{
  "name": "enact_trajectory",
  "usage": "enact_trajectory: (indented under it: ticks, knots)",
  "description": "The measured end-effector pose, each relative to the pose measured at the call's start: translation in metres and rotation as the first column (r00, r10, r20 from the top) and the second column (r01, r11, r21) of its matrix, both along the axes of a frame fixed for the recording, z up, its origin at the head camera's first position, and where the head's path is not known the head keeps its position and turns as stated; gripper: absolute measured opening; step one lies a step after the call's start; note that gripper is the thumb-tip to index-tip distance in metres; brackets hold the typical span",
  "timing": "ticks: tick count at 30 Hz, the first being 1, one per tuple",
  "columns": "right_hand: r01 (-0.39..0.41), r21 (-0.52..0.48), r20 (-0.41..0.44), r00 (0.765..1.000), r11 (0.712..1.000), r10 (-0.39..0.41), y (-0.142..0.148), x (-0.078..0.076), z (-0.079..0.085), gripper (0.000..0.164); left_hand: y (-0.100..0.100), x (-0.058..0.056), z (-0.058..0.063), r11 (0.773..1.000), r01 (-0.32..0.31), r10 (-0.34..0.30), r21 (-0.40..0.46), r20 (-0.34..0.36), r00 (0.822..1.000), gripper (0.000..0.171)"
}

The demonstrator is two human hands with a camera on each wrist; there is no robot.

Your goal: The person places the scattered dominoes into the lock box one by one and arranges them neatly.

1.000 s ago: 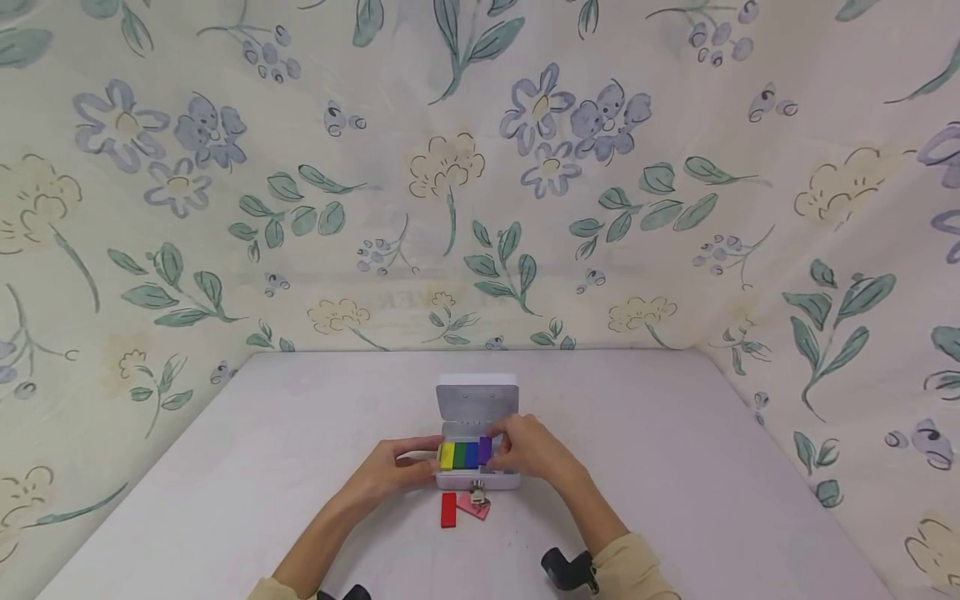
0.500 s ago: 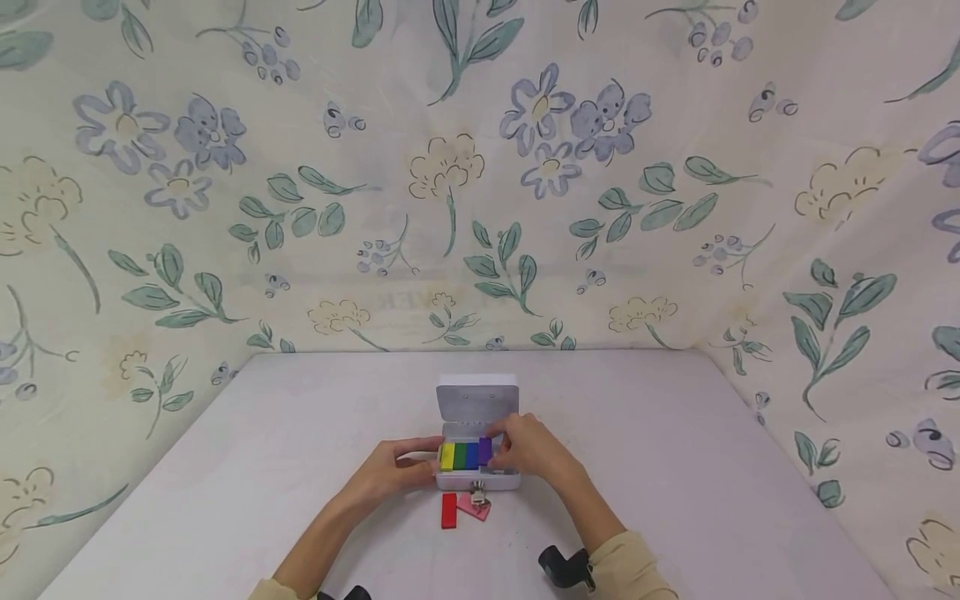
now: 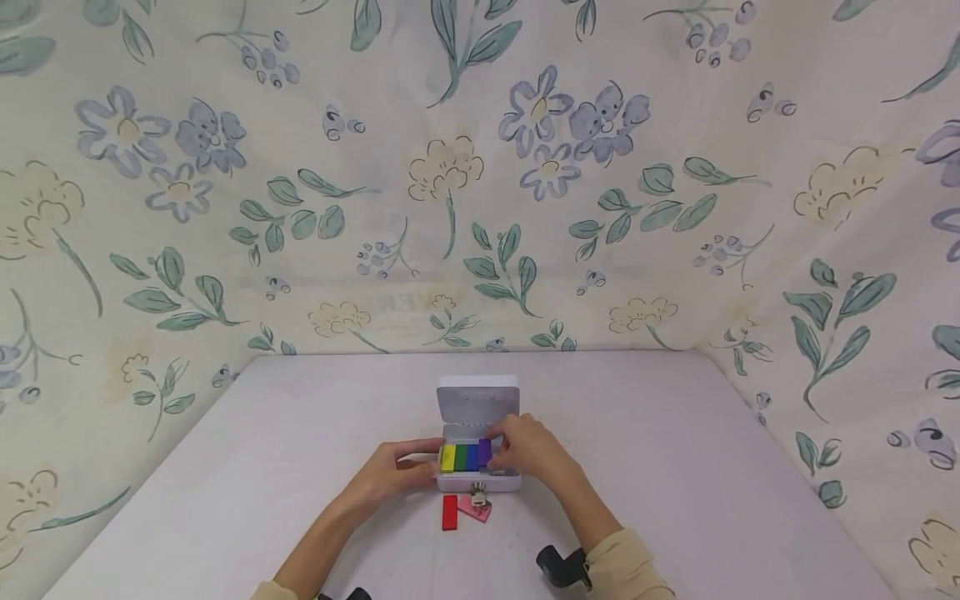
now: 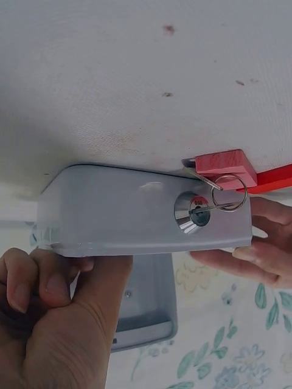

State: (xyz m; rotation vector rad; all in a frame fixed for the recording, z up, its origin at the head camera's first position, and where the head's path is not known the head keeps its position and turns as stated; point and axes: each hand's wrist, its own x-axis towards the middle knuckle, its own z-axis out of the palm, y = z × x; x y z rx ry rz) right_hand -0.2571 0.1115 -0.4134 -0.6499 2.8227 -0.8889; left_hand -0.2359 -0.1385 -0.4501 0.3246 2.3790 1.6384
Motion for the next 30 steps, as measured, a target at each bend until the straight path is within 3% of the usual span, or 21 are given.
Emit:
enact_trajectory:
  ticks: [30]
  knots:
    - [0.066, 0.137, -0.029, 0.998, 0.988, -0.063, -0.0049, -0.0019, -0.0043, 0.042, 0.0001, 0.0019, 0.0, 1.0, 0.0, 0.0, 0.0, -0.012, 1.0, 0.047]
